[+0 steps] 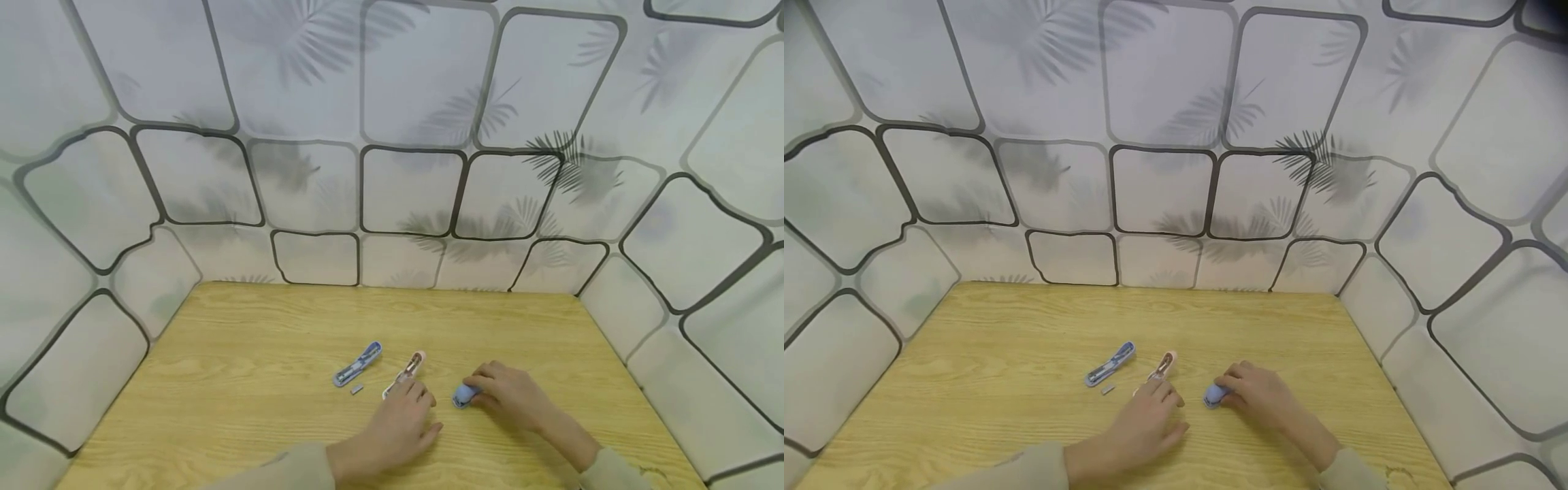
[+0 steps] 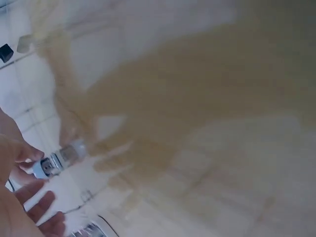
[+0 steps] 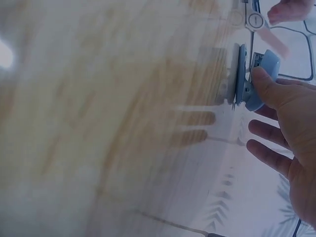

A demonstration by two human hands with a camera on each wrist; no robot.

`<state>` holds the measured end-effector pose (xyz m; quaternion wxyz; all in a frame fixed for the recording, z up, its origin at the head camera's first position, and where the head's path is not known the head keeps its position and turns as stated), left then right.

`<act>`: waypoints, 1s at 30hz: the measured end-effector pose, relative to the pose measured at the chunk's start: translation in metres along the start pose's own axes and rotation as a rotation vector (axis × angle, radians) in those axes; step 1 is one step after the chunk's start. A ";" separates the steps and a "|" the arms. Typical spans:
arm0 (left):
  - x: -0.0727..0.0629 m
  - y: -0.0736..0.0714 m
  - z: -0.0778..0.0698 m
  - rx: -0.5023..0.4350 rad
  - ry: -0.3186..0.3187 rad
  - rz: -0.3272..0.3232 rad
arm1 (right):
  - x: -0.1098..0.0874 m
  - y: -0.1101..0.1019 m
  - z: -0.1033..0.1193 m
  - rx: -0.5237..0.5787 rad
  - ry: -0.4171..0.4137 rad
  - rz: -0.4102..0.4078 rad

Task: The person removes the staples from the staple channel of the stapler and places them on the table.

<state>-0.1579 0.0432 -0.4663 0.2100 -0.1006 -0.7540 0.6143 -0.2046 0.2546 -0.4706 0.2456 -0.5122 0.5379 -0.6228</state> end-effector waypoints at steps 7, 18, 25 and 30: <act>0.010 0.009 -0.015 0.058 -0.009 0.021 | 0.006 -0.001 0.008 0.011 -0.042 -0.011; 0.029 0.021 -0.021 0.099 -0.028 0.067 | 0.010 0.000 0.013 0.031 -0.071 -0.008; 0.035 0.025 -0.023 0.108 -0.071 0.097 | 0.009 0.003 0.013 0.039 -0.087 -0.015; 0.033 0.027 -0.025 0.152 -0.070 0.073 | 0.010 0.003 0.014 0.022 -0.099 -0.015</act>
Point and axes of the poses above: each hand's wrist, its own x-axis towards the middle knuckle, its own y-axis out of the palm, z = x × y, the point moved 5 cm from there along x, towards the middle knuckle, and after that the axes turned 14 degrees about -y, right-handed, at the moved point
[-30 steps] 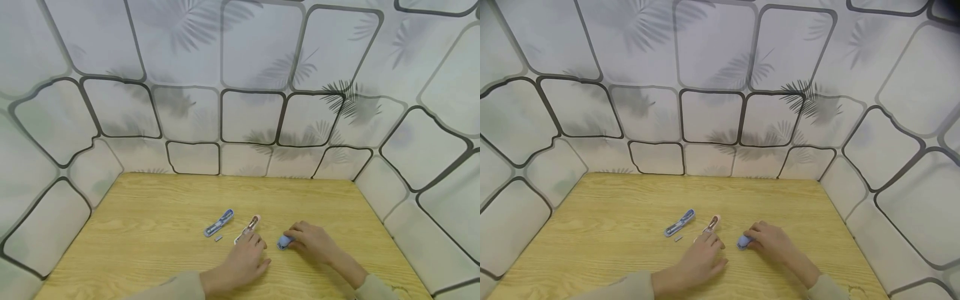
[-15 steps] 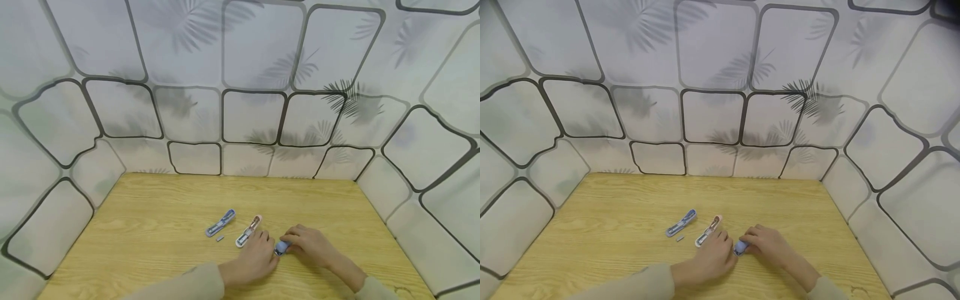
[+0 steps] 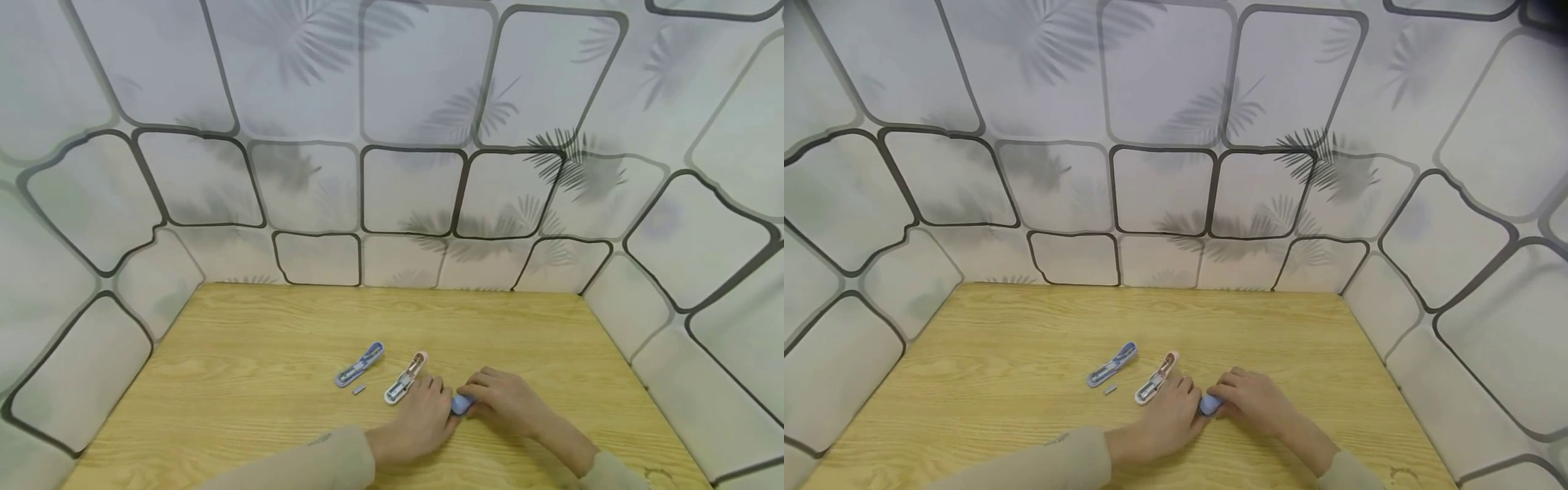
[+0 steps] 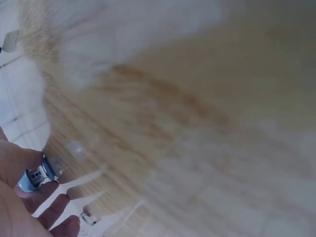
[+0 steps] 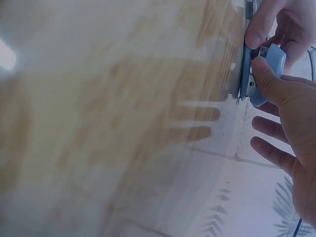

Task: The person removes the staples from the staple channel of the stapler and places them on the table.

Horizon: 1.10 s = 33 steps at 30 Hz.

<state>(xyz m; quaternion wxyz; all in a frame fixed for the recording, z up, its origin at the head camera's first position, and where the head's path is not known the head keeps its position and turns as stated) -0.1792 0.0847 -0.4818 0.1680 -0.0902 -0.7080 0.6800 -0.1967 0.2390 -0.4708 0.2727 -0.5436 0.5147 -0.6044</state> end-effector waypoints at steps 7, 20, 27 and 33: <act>-0.001 0.001 -0.001 -0.010 -0.027 -0.015 | 0.004 -0.001 0.002 -0.050 -0.036 0.006; -0.002 0.004 -0.003 0.002 -0.033 -0.055 | 0.006 -0.002 0.005 -0.042 -0.032 -0.003; -0.004 0.003 -0.004 0.018 -0.025 -0.061 | 0.003 -0.002 -0.002 0.046 0.063 0.037; -0.005 0.001 -0.005 0.035 -0.020 -0.046 | -0.001 -0.006 -0.005 0.051 0.128 0.101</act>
Point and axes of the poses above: each hand's wrist, its own x-axis towards the middle knuckle, its own y-axis out of the palm, z = x × y, the point moved 5 cm from there along x, towards the middle knuckle, and after that the axes turned 14 degrees about -y, right-handed, at the moved point
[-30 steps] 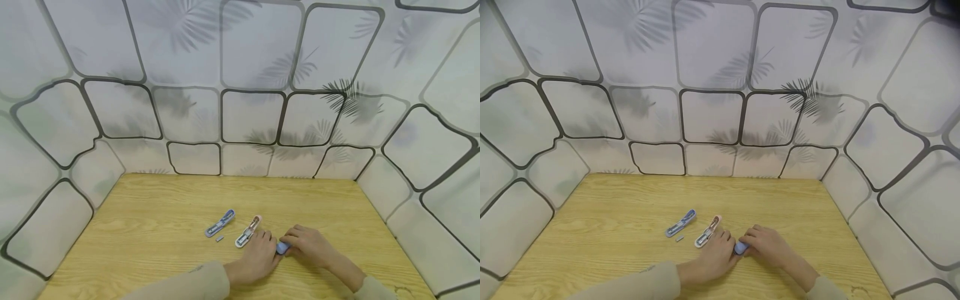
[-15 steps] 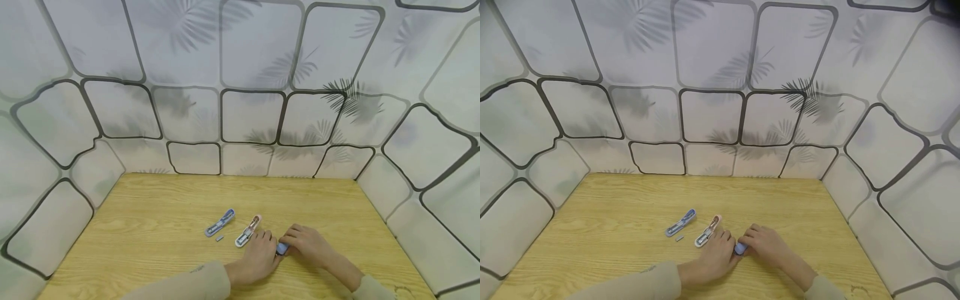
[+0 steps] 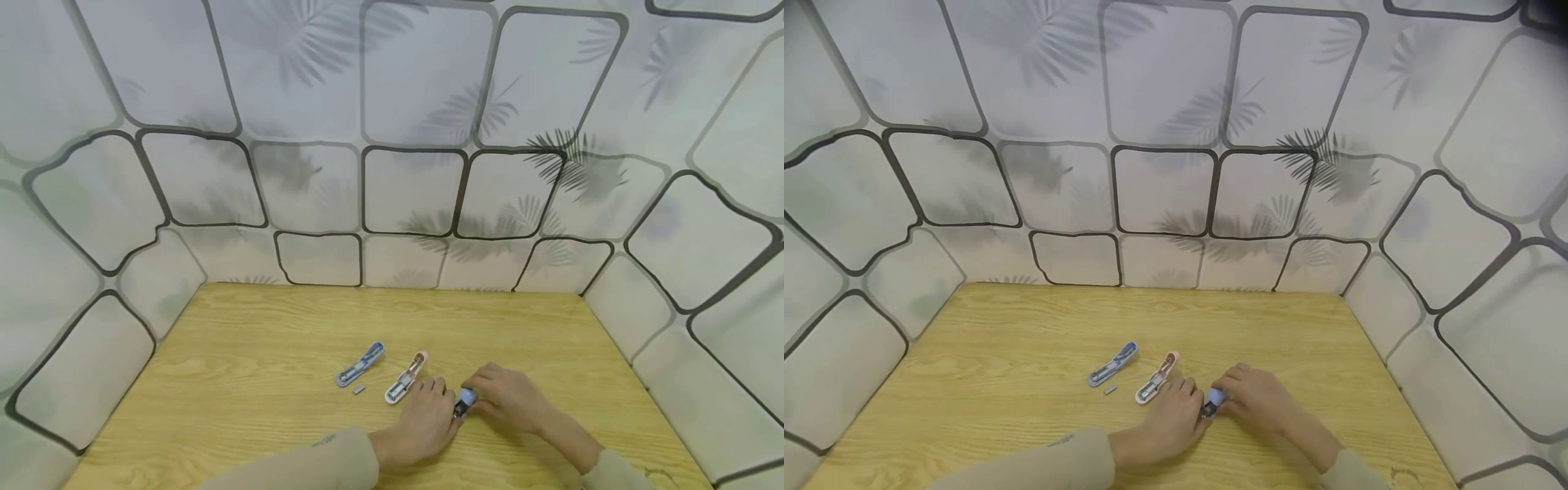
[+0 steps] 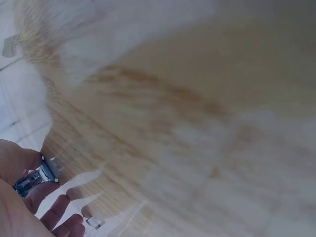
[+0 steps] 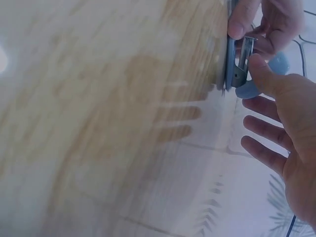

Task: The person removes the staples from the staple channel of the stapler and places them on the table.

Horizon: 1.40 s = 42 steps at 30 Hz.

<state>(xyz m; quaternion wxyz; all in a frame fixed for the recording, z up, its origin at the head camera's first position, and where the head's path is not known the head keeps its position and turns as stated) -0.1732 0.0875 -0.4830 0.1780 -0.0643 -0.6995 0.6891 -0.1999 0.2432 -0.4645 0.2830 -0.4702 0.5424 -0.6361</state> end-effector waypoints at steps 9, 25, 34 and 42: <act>0.001 0.002 -0.001 -0.004 -0.001 -0.002 | -0.005 -0.012 -0.009 -0.042 0.028 -0.078; 0.003 0.002 -0.001 -0.035 -0.036 0.030 | -0.016 -0.005 -0.039 -0.040 0.140 -0.044; 0.003 0.004 -0.002 -0.041 -0.034 0.038 | -0.023 0.004 -0.047 -0.023 0.188 0.004; 0.002 0.004 -0.002 -0.033 -0.031 0.035 | -0.025 -0.004 -0.047 0.055 0.310 -0.071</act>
Point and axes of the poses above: each hand's wrist, its own x-axis towards the middle knuckle, its own y-axis out of the palm, z = x × y, the point moved 5 cm from there along x, towards the middle knuckle, and after that the axes turned 14 degrees about -y, right-handed, at the moved point
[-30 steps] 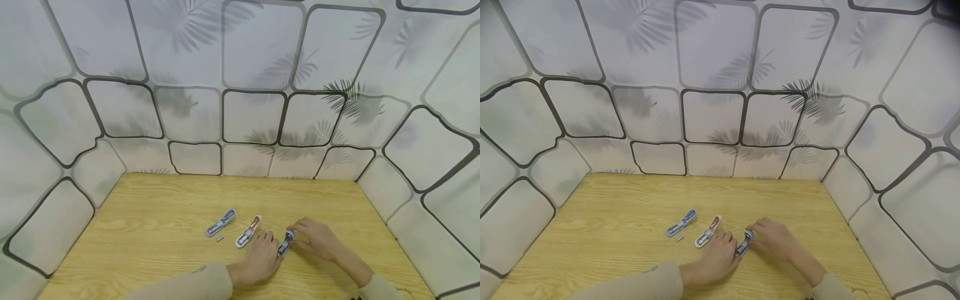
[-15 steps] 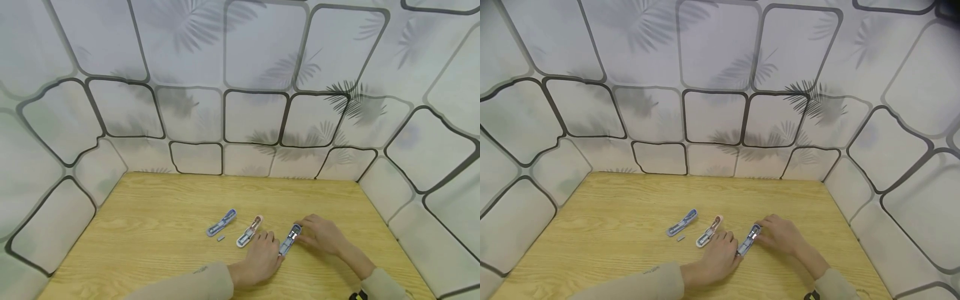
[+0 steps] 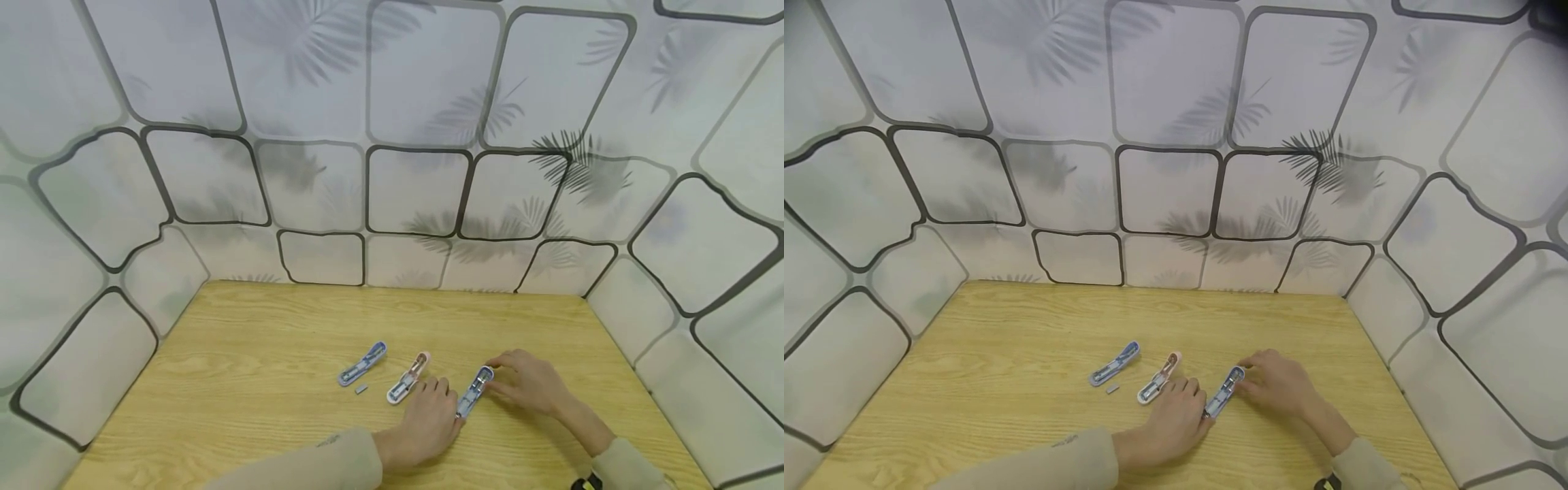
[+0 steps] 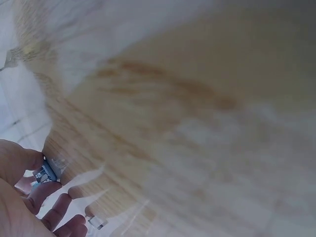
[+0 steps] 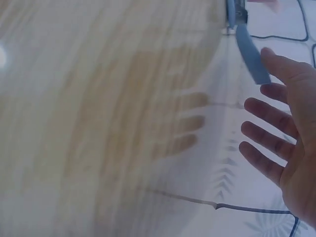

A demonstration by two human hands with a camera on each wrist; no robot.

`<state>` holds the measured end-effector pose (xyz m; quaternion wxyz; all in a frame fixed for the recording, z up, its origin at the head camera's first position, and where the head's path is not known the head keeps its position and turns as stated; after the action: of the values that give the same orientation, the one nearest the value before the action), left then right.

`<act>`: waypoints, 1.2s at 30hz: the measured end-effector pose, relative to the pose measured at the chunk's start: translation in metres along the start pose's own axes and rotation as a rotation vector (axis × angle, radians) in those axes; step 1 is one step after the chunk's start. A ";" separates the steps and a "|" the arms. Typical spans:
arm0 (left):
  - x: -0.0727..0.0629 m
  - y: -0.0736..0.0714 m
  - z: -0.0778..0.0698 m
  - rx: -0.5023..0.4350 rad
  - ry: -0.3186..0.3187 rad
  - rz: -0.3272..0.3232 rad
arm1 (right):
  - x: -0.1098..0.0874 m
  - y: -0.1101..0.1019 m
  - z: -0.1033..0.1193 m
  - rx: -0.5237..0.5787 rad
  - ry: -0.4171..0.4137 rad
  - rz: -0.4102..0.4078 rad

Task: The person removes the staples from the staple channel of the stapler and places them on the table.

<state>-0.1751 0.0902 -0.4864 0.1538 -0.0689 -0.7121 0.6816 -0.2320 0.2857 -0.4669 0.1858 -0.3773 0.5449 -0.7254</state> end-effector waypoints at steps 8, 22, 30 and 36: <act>0.000 0.001 0.000 0.004 -0.006 0.022 | 0.003 -0.017 0.004 0.279 0.215 -0.113; 0.001 0.000 0.001 0.025 0.018 0.003 | 0.008 -0.016 0.013 0.805 0.435 -0.038; 0.001 -0.001 0.001 0.037 0.010 0.027 | 0.005 0.005 0.027 0.943 0.512 0.064; 0.001 -0.002 0.001 0.037 0.005 0.045 | 0.004 0.016 0.033 0.997 0.533 0.061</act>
<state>-0.1763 0.0900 -0.4846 0.1416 -0.0835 -0.6973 0.6977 -0.2120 0.2557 -0.4767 0.2184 -0.0316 0.1751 -0.9595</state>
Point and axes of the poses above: each hand's wrist, its own x-axis towards the middle knuckle, its own y-axis out of the palm, z = x × y, the point moved 5 cm from there along x, towards the middle knuckle, and after that the axes turned 14 degrees about -y, right-handed, at the moved point
